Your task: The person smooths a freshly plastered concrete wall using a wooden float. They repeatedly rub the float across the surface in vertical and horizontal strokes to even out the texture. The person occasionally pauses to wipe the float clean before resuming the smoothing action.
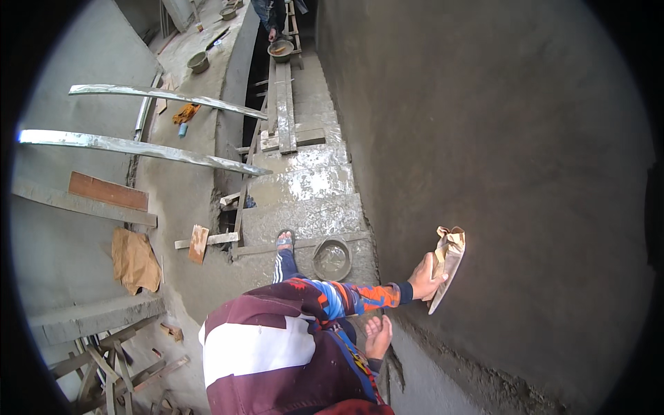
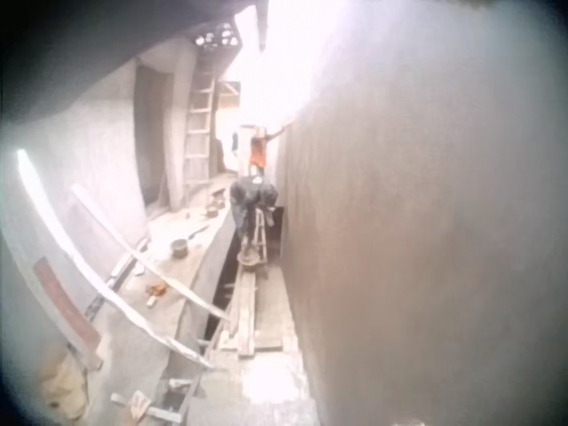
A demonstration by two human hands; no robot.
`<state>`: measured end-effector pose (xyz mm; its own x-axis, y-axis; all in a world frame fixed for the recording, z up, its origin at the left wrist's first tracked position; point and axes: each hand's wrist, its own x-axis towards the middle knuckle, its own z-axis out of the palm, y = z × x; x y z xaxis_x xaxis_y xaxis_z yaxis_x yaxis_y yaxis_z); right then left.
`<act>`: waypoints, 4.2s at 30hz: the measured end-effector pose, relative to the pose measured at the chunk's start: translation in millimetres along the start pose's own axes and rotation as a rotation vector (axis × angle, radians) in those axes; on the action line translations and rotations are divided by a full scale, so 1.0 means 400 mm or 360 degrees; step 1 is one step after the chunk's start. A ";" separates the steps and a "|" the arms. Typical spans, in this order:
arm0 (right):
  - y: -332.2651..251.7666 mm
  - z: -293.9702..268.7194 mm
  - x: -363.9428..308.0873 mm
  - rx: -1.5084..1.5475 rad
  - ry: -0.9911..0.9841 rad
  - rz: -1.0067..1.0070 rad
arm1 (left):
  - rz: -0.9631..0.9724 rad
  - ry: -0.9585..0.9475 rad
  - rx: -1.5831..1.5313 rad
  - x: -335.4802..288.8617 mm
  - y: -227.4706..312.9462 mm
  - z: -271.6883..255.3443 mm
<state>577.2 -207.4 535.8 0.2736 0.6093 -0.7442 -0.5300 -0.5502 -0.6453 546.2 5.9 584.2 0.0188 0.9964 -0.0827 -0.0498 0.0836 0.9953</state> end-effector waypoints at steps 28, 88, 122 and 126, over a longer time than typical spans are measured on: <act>-0.369 0.385 -0.215 -0.0121 -0.0719 -0.0971 | -0.0211 -0.1192 -0.1965 0.004 0.239 -0.528; -0.368 0.348 -0.163 -0.0572 -0.0745 -0.1083 | 0.0013 -0.0954 -0.1688 0.036 0.374 -0.711; -0.352 0.535 -0.206 -0.1006 -0.0463 -0.2535 | 0.0293 0.0343 -0.0384 -0.013 0.379 -0.492; -0.347 0.571 -0.147 -0.1204 -0.0168 -0.2629 | 0.0362 0.0480 -0.0127 -0.018 0.344 -0.483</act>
<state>451.1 -36.5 708.6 0.0194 0.7491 0.6622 0.6479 0.4950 -0.5789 346.2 13.1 711.8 -0.2959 0.9481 0.1166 -0.0969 -0.1513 0.9837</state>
